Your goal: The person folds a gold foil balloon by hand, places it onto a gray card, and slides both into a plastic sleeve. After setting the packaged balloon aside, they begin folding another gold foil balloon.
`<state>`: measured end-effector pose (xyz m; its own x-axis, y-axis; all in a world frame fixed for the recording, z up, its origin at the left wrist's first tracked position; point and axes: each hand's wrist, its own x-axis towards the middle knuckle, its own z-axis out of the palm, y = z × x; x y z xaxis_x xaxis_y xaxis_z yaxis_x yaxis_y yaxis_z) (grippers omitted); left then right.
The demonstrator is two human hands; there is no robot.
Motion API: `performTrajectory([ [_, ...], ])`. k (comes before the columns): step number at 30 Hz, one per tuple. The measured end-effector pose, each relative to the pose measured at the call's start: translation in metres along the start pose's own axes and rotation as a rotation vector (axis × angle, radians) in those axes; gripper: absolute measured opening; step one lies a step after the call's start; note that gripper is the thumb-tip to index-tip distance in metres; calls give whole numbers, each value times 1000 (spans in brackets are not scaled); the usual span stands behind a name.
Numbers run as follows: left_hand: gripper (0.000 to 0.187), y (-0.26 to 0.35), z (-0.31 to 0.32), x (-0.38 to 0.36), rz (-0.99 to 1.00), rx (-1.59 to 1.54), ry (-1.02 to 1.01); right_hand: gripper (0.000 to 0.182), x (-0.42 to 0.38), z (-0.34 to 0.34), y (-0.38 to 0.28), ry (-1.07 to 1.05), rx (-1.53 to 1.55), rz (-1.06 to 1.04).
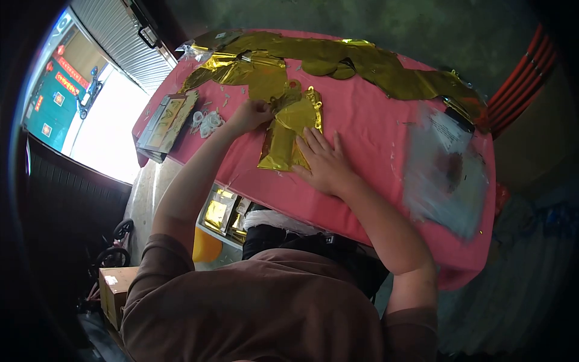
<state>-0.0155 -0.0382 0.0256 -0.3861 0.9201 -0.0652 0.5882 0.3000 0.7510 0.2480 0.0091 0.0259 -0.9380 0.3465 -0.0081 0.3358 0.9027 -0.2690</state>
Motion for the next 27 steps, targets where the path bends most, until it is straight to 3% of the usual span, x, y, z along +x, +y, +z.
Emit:
performTrajectory([
  [9,18,-1,11,-4,25,-68,190,68,-3,-4,0,-9,17,5],
  [13,18,10,9,-4,20,-21,160,68,-2,-3,-1,-17,29,20],
  [15,18,9,10,-4,-31,-216,142,67,-3,-4,1,-18,43,30],
  [16,18,8,12,-4,-33,-219,133,66,-3,-4,3,-16,102,28],
  [18,15,22,6,-11,-228,-304,89,65,-3,-2,7,-18,159,23],
  [21,13,9,-1,-2,-204,-387,-90,59,0,3,13,48,304,13],
  [24,10,9,1,-3,-209,-388,-91,49,5,7,26,143,484,34],
  [26,9,14,1,-10,-196,-385,-97,39,8,9,39,386,862,12],
  [27,7,15,3,-15,-186,-383,-100,39,10,8,47,388,860,16],
])
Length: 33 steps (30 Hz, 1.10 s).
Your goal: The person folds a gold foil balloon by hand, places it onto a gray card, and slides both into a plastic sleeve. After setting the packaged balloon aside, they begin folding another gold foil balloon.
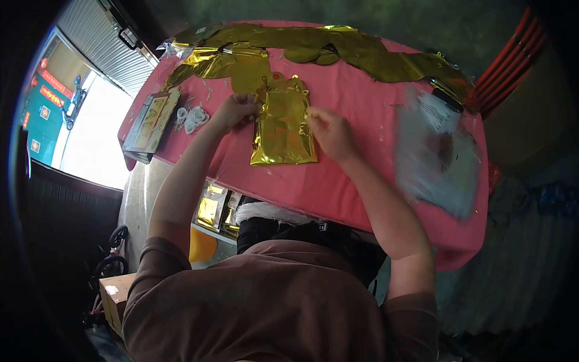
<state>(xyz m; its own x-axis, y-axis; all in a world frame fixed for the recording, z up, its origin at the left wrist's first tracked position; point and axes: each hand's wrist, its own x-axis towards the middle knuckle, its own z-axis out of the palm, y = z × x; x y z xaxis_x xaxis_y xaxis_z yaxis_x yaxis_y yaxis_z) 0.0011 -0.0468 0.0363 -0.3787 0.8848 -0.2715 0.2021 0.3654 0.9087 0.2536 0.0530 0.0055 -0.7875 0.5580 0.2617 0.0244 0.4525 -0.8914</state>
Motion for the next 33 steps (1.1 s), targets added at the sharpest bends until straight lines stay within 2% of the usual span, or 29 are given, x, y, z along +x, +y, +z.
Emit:
performTrajectory([
  [1,7,-6,3,0,2,0,-5,37,5,-6,5,129,5,46],
  [2,6,-13,7,-1,114,-108,-10,36,8,-10,5,258,10,93],
  [3,5,-18,10,-2,225,-216,-16,36,9,-14,4,263,7,96],
  [5,8,-23,12,-7,239,-266,-48,35,10,-22,-1,156,218,329],
  [9,13,-22,13,-15,246,-329,-112,35,14,-28,-7,91,357,426],
  [11,13,-17,14,-21,234,-345,-137,29,15,-30,-6,-33,521,554],
  [14,14,-16,16,-22,217,-384,-167,21,15,-34,0,-145,587,571],
  [20,15,-14,14,-24,181,-413,-214,15,12,-40,3,-206,747,575],
  [27,13,-11,15,-26,144,-394,-218,17,10,-39,2,-206,753,581],
  [33,12,-14,15,-24,161,-393,-235,15,10,-37,-2,-188,636,601],
])
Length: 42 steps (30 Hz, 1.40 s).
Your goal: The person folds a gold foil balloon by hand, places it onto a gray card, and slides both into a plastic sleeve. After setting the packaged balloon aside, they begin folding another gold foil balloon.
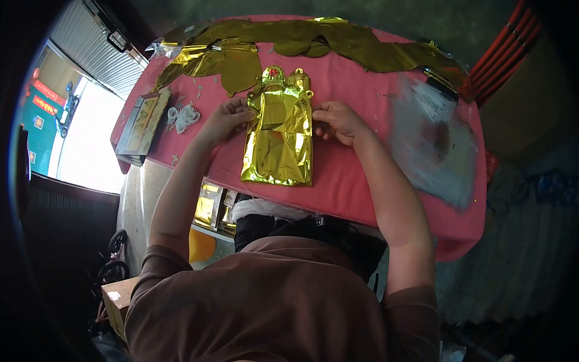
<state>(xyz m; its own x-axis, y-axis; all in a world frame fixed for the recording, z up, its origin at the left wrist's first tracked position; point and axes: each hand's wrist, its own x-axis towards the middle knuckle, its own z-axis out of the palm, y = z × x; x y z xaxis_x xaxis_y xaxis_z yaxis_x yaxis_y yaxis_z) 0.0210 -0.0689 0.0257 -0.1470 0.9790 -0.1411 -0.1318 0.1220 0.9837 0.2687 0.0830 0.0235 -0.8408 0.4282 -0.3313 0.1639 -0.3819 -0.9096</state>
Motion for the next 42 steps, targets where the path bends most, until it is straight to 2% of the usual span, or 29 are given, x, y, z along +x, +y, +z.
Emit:
performTrajectory([
  [7,8,8,8,2,-54,134,32,12,3,8,-2,152,-214,6],
  [9,7,9,7,3,-161,201,74,11,4,8,-2,165,-241,20],
  [14,7,8,12,3,-138,281,127,13,1,5,-6,126,-50,83],
  [24,12,5,9,5,-138,324,116,27,-6,6,-13,10,71,107],
  [26,12,4,10,5,-140,306,118,25,-5,10,-13,68,-12,105],
  [29,9,4,10,4,-138,261,120,20,-1,6,-9,34,-166,82],
  [36,9,12,7,3,-205,85,68,13,0,6,-5,96,-137,52],
  [42,10,16,4,1,-195,233,-29,12,0,9,-6,116,-162,43],
])
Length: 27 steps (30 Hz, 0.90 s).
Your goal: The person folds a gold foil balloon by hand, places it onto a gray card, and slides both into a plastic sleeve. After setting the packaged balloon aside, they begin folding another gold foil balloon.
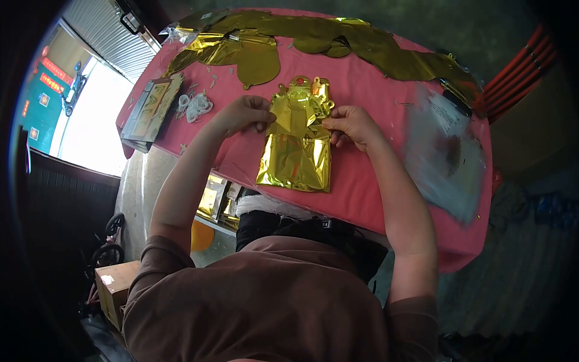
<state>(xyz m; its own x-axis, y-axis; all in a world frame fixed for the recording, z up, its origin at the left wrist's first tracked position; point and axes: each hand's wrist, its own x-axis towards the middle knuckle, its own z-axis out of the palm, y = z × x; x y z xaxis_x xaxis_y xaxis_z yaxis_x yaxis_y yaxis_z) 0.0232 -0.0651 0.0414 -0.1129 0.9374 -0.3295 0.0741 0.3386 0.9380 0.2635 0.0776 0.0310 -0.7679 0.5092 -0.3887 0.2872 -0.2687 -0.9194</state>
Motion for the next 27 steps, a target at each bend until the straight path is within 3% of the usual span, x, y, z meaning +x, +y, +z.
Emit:
performTrajectory([
  [4,10,8,4,-1,-66,147,16,13,0,0,-1,-12,-57,0],
  [10,19,-8,8,2,61,269,66,13,-2,1,-1,-12,-139,-54],
  [12,22,-16,9,3,228,397,154,12,-1,3,-2,-21,-156,-71],
  [15,22,-7,17,-8,224,483,236,12,0,6,-1,5,-190,-72],
  [19,21,-16,11,1,220,363,167,9,-3,7,2,16,-235,-115],
  [21,19,-5,11,-2,79,247,103,8,-2,6,3,20,-246,-135],
  [27,20,11,15,-9,44,233,62,7,-1,5,5,0,-236,-164],
])
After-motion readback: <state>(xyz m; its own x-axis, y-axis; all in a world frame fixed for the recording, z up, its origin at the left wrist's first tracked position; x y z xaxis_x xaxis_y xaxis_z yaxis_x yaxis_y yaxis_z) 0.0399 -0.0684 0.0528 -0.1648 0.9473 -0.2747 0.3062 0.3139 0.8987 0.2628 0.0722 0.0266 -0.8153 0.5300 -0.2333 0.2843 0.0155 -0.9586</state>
